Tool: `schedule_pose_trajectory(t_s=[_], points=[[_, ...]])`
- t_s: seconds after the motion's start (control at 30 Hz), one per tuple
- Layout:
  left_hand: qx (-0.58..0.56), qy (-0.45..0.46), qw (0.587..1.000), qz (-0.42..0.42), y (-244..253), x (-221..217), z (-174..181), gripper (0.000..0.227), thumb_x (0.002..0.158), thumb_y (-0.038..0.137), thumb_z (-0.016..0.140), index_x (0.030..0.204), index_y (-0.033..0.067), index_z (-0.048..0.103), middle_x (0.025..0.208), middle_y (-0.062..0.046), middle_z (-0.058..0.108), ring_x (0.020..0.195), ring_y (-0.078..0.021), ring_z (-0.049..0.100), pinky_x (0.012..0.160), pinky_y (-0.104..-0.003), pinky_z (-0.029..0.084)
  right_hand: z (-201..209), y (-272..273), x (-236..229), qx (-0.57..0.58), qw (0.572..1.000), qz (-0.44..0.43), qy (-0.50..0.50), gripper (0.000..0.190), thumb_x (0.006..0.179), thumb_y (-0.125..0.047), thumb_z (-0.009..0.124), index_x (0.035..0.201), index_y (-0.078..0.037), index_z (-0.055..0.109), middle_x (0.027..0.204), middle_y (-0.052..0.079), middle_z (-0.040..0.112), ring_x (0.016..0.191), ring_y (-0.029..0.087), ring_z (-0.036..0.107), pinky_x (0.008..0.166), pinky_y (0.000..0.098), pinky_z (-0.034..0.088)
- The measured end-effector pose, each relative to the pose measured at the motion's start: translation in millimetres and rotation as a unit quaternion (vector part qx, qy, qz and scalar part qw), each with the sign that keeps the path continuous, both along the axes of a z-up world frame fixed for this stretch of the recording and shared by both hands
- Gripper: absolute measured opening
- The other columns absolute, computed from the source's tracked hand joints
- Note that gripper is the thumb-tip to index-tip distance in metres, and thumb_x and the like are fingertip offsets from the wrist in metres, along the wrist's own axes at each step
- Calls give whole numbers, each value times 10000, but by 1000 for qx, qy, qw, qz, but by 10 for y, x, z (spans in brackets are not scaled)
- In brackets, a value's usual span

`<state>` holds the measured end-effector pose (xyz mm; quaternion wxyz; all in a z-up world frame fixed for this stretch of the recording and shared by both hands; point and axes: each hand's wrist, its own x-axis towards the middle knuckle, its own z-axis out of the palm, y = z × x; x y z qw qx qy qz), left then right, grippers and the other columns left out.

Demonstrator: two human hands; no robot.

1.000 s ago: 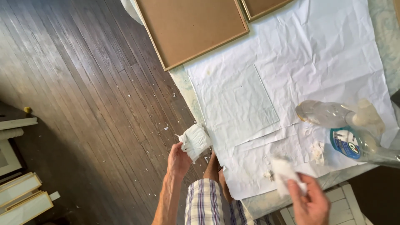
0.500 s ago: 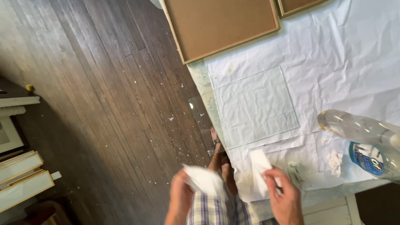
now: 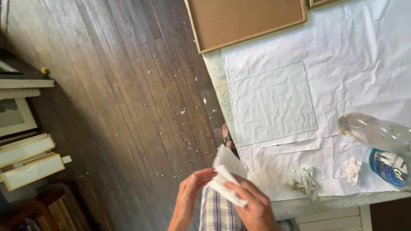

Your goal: Cleaning a glass pane using a spray bottle and paper towels in a workshop

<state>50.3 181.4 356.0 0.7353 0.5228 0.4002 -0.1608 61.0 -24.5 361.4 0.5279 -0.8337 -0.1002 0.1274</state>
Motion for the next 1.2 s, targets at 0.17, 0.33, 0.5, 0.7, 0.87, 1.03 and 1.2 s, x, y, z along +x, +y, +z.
schedule_pose_trajectory(t_s=[0.17, 0.33, 0.5, 0.7, 0.87, 1.03, 1.2], points=[[-140, 8, 990, 1, 103, -250, -290, 586, 915, 312, 657, 1373, -53, 621, 1291, -154, 723, 1129, -221, 660, 945, -368, 517, 187, 322, 252, 36, 984, 166, -47, 327, 808, 54, 747, 1129, -7, 725, 1471, 213, 573, 1402, 356, 513, 1182, 460, 413], [17, 96, 984, 152, 220, -163, -707, 299, 942, 222, 676, 1081, -41, 705, 902, -139, 745, 775, -199, 671, 670, -307, 522, 83, 264, 186, 71, 958, 254, 114, 283, 792, 68, 767, 1048, -27, 690, 1589, 237, 414, 1504, 371, 350, 1220, 495, 292], [269, 57, 961, -26, 526, 70, -1080, 285, 996, 357, 545, 941, 96, 645, 783, 9, 511, 716, -122, 393, 636, -303, 314, -145, -369, -176, 82, 942, 163, 283, 442, 915, -90, 713, 1342, -151, 618, 1074, 93, 809, 436, 71, 587, 365, 209, 569], [247, 22, 949, -194, 407, 515, -1497, 475, 1019, 388, 461, 1277, 44, 664, 1003, -131, 688, 781, -228, 656, 541, -311, 552, -283, -1005, -430, -31, 899, 21, 435, 362, 957, -202, 636, 1301, -269, 731, 919, 141, 872, 515, 116, 728, 395, 212, 698], [0, 73, 995, -72, -51, 822, -1269, 636, 959, 453, 519, 1400, 0, 586, 1115, -109, 681, 969, -220, 634, 874, -371, 558, -211, -1264, -346, -57, 916, -60, 392, 402, 897, -346, 669, 1254, -197, 778, 1003, 12, 912, 796, 94, 853, 661, 189, 632], [-298, -33, 917, 265, -32, 612, -1612, 533, 935, 350, 412, 1303, 25, 621, 1278, -105, 680, 1185, -276, 623, 999, -429, 476, -102, -1356, -314, -75, 871, -111, 473, 406, 896, -344, 685, 1258, -211, 810, 1028, 28, 909, 827, 94, 789, 728, 179, 529], [-236, -2, 951, 201, -42, 598, -1745, 236, 902, 156, 577, 1108, 83, 666, 1068, -42, 744, 994, -221, 712, 763, -421, 594, -100, -1362, -378, -31, 868, -145, 473, 392, 893, -294, 683, 1238, -168, 818, 1071, 66, 904, 1001, 153, 823, 851, 251, 629]])
